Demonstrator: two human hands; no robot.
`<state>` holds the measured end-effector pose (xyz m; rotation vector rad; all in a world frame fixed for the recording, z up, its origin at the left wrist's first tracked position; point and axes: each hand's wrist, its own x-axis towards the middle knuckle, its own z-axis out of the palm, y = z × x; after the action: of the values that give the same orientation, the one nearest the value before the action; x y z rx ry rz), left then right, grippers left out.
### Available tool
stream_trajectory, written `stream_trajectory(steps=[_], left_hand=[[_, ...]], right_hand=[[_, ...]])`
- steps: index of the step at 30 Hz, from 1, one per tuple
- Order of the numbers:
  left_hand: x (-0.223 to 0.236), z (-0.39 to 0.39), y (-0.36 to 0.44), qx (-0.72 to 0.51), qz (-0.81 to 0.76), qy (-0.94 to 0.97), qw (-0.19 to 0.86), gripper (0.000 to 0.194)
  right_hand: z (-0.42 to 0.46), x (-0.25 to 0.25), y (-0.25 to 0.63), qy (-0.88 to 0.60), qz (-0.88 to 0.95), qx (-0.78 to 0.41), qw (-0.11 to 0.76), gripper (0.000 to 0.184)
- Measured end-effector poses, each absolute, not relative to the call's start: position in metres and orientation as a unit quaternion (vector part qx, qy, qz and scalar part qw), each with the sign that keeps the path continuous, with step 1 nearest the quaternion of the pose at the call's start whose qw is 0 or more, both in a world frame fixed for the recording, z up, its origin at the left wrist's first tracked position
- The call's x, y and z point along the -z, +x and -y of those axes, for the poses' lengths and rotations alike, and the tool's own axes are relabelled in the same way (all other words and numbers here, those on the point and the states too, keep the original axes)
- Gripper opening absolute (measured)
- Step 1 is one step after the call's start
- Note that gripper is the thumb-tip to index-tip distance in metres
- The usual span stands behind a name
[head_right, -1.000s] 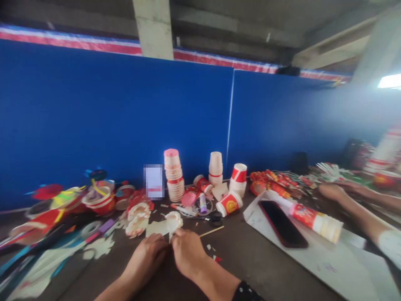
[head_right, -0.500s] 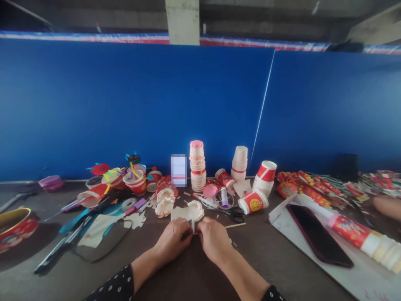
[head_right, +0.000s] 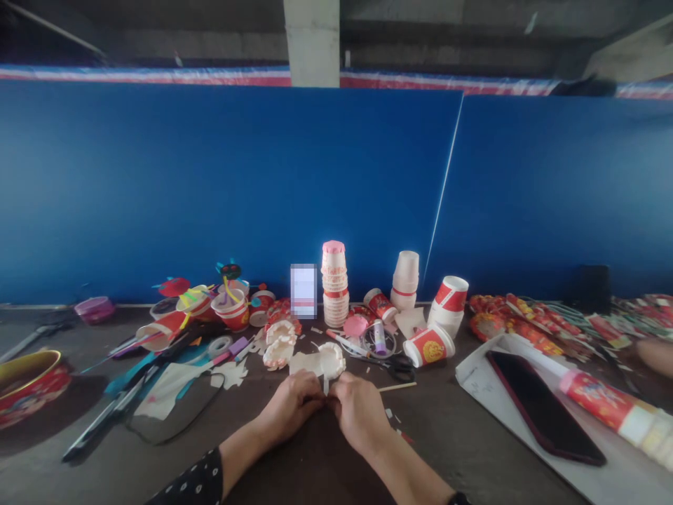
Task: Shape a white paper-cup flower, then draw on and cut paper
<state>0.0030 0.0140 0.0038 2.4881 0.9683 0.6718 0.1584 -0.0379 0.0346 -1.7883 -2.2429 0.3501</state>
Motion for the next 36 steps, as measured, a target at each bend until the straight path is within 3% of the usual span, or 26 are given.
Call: stream_trajectory(steps=[17, 36], left_hand=[[-0.004, -0.011, 0.006, -0.247, -0.407, 0.847, 0.236, 0.012], [-0.007, -0.008, 0.008, -0.230, -0.399, 0.868, 0.188, 0.012]], right_hand=[[0.033, -0.021, 0.163, -0.587, 0.785, -0.082, 0.179, 0.014], [0.035, -0.020, 0.161, -0.586, 0.783, -0.073, 0.195, 0.017]])
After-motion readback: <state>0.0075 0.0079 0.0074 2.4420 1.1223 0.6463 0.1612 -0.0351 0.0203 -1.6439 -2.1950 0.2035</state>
